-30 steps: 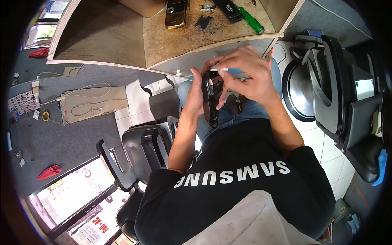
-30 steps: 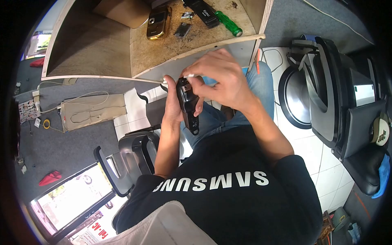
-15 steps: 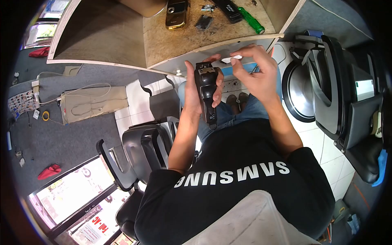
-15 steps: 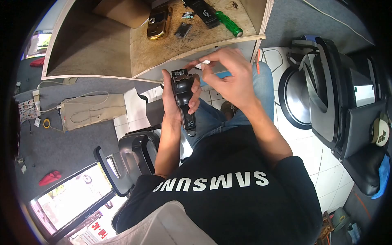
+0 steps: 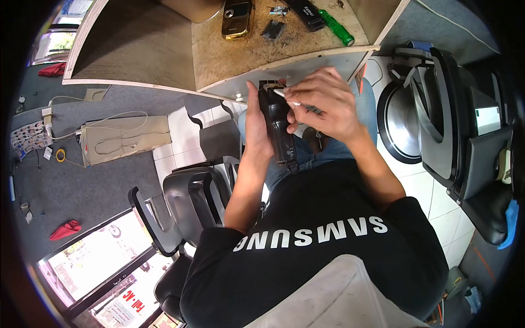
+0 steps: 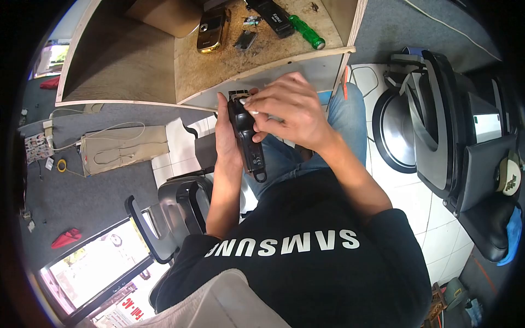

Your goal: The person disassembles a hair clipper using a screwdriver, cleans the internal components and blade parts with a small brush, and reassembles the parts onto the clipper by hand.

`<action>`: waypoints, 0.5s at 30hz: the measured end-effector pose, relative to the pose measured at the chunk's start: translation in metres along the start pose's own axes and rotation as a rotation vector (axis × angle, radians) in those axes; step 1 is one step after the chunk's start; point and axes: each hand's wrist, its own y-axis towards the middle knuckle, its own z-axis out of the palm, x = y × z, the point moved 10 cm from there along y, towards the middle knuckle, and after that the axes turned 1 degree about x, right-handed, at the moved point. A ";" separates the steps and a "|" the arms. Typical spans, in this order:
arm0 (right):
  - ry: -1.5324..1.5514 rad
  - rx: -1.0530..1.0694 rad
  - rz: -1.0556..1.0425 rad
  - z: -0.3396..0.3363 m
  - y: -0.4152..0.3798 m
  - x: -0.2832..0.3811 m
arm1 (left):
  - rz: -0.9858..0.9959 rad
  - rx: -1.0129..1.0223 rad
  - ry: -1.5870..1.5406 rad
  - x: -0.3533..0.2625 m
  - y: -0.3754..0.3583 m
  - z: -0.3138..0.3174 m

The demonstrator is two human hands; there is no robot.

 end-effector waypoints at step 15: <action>0.201 0.009 0.331 -0.007 -0.004 -0.019 | -0.058 0.152 -0.107 0.003 0.004 0.009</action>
